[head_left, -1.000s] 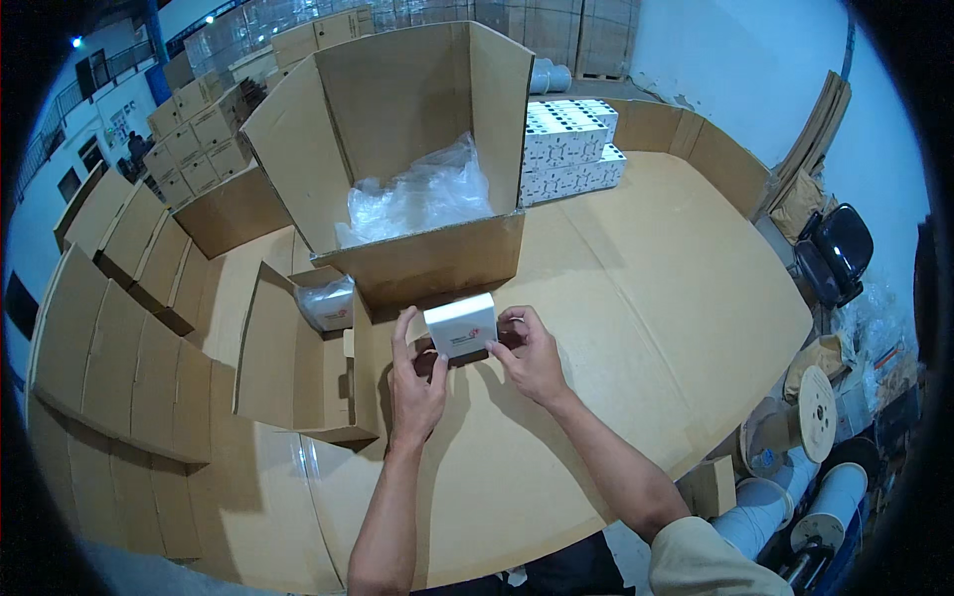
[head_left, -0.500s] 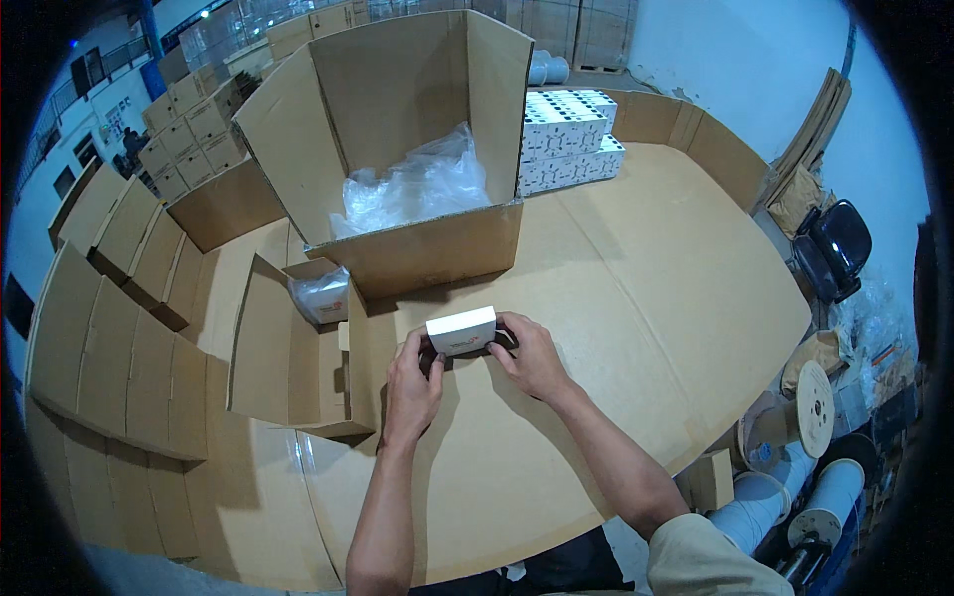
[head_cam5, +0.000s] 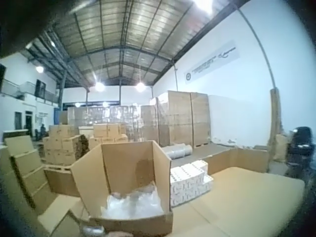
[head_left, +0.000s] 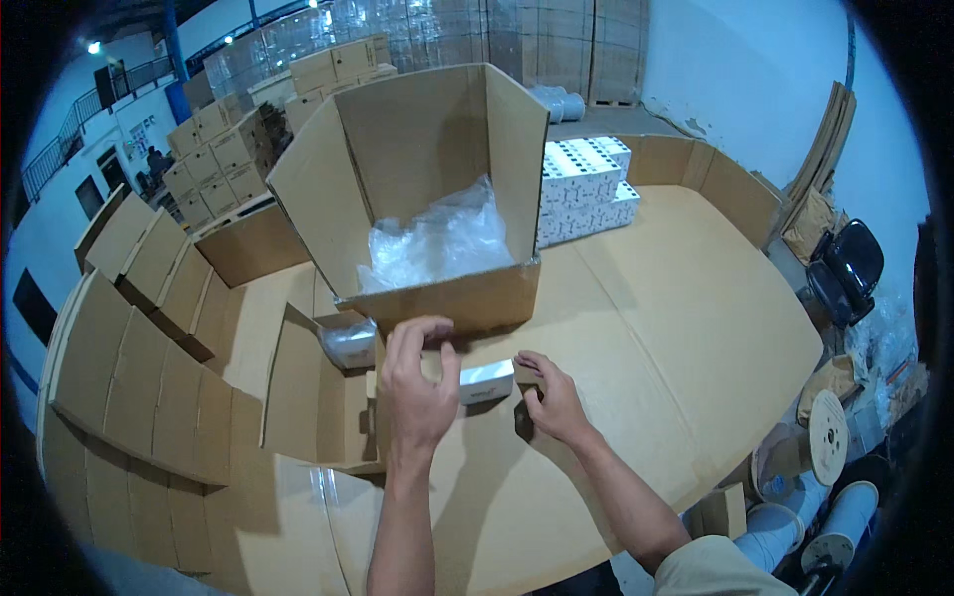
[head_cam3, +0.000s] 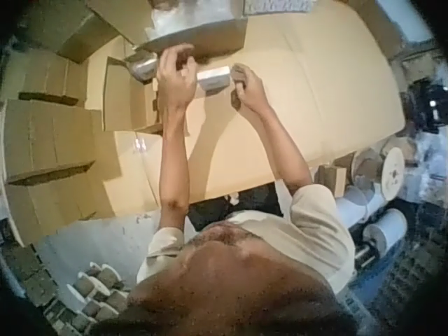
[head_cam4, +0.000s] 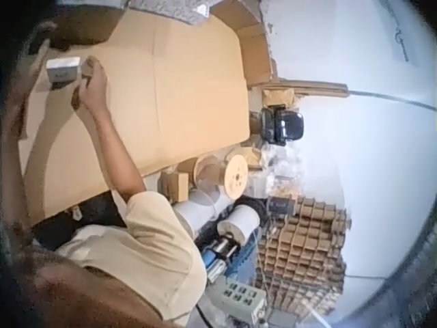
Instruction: Packing small white networking equipment boxes into individual plastic bags and then into a larger shipping container.
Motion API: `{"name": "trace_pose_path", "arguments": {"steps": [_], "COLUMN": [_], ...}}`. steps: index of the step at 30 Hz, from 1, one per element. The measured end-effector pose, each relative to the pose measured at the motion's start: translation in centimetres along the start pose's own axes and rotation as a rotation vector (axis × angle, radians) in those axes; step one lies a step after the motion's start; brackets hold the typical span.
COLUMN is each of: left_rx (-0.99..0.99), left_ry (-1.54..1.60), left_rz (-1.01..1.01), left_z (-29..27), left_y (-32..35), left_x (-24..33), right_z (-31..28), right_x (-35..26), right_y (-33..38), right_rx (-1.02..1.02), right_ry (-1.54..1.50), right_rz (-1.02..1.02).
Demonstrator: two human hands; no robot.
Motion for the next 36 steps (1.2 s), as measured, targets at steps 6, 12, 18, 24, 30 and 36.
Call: {"name": "trace_pose_path", "arguments": {"steps": [6,12,18,24,30,36], "left_rx": [0.037,-0.097,-0.476,-0.724,-0.662,-0.661], "left_ry": [0.01,-0.12,-0.38,-0.637,-0.716,-0.632], "left_rz": [0.027,-0.046,-0.124,-0.218,-0.42,-0.346], "left_z": [-0.7,2.5,5.8,9.5,12.5,12.3], "left_y": [-10.3,-20.2,-24.8,-27.0,-27.6,-27.6], "left_x": [-1.7,-10.0,-17.4,-23.7,-25.7,-28.8], "right_z": [1.3,-0.2,-0.5,-1.5,-1.7,-1.2], "right_x": [1.5,0.0,-1.3,-2.7,-3.4,-3.4], "right_y": [-0.7,-0.4,0.0,0.0,-0.7,-0.9], "right_rx": [0.028,-0.004,-0.079,-0.041,0.005,-0.021], "right_ry": [-0.133,0.038,0.042,0.116,0.135,0.154], "right_rz": [0.051,0.051,-0.004,0.028,0.045,0.058]}}
Point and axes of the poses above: each hand's wrist, its own y-axis away from the middle knuckle, its own z-axis out of the palm, x = y × z, the point moved 9 cm from there along -y, towards the middle knuckle, and after that the axes turned 7 degrees about -x, right-handed, at the moved point
